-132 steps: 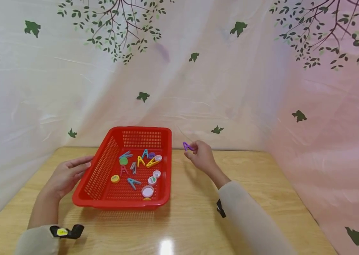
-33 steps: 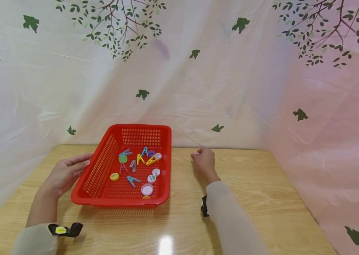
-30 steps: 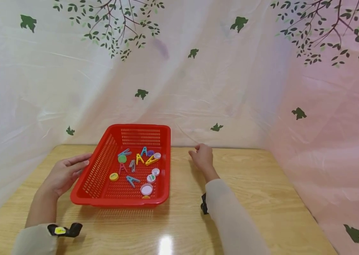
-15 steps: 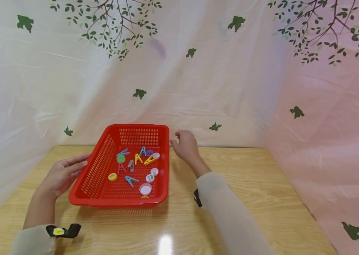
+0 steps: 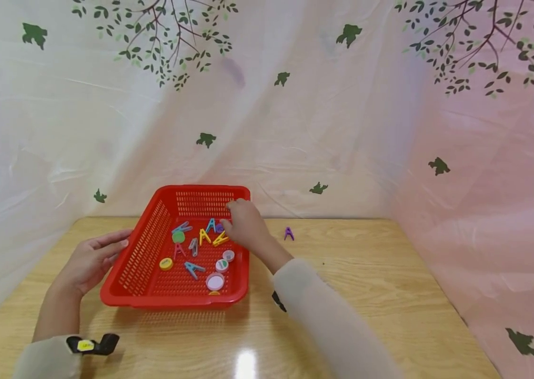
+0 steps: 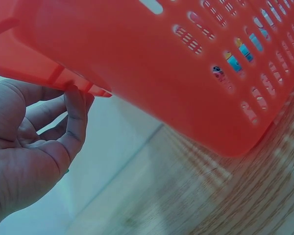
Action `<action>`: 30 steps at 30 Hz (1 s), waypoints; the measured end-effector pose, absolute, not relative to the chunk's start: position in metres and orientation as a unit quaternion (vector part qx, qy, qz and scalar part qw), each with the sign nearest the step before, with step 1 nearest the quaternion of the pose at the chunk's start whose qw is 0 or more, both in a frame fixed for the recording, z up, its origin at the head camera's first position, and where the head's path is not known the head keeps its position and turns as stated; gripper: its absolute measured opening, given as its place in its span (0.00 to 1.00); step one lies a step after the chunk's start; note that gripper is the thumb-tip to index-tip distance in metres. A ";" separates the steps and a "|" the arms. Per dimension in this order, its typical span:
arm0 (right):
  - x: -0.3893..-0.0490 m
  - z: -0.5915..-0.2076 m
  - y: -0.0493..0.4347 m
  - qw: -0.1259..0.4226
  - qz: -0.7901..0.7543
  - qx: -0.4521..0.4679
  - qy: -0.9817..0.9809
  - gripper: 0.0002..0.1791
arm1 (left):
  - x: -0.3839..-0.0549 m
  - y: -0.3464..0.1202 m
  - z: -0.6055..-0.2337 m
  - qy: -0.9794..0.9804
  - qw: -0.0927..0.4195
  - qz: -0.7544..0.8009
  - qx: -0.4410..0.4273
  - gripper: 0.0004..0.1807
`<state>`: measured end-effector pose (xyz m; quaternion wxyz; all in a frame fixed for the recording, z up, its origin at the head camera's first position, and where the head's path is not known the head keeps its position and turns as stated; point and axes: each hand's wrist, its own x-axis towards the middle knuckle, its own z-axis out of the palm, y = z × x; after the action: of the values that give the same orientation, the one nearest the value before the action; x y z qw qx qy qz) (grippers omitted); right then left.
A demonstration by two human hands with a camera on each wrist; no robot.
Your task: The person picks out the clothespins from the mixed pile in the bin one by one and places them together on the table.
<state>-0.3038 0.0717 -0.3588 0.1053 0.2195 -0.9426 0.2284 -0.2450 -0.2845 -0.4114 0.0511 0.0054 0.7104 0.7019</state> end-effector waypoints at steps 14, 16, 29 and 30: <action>-0.289 -0.373 0.041 0.067 0.100 0.313 -0.942 0.21 | -0.244 -0.284 -0.414 0.712 0.048 0.700 0.003 0.34; -0.288 -0.376 0.037 0.062 0.083 0.324 -0.940 0.21 | -0.245 -0.284 -0.414 0.710 0.048 0.703 0.004 0.34; -0.283 -0.385 0.025 -0.039 0.094 0.369 -0.924 0.24 | -0.245 -0.283 -0.414 0.703 0.043 0.709 0.005 0.31; -0.284 -0.385 0.025 -0.051 0.100 0.369 -0.923 0.24 | -0.245 -0.283 -0.414 0.703 0.043 0.710 0.005 0.31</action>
<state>-0.2836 0.0246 -0.3850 -0.0513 0.3685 -0.9228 0.1003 -0.2453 -0.2825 -0.4145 0.0434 0.0048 0.7026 0.7103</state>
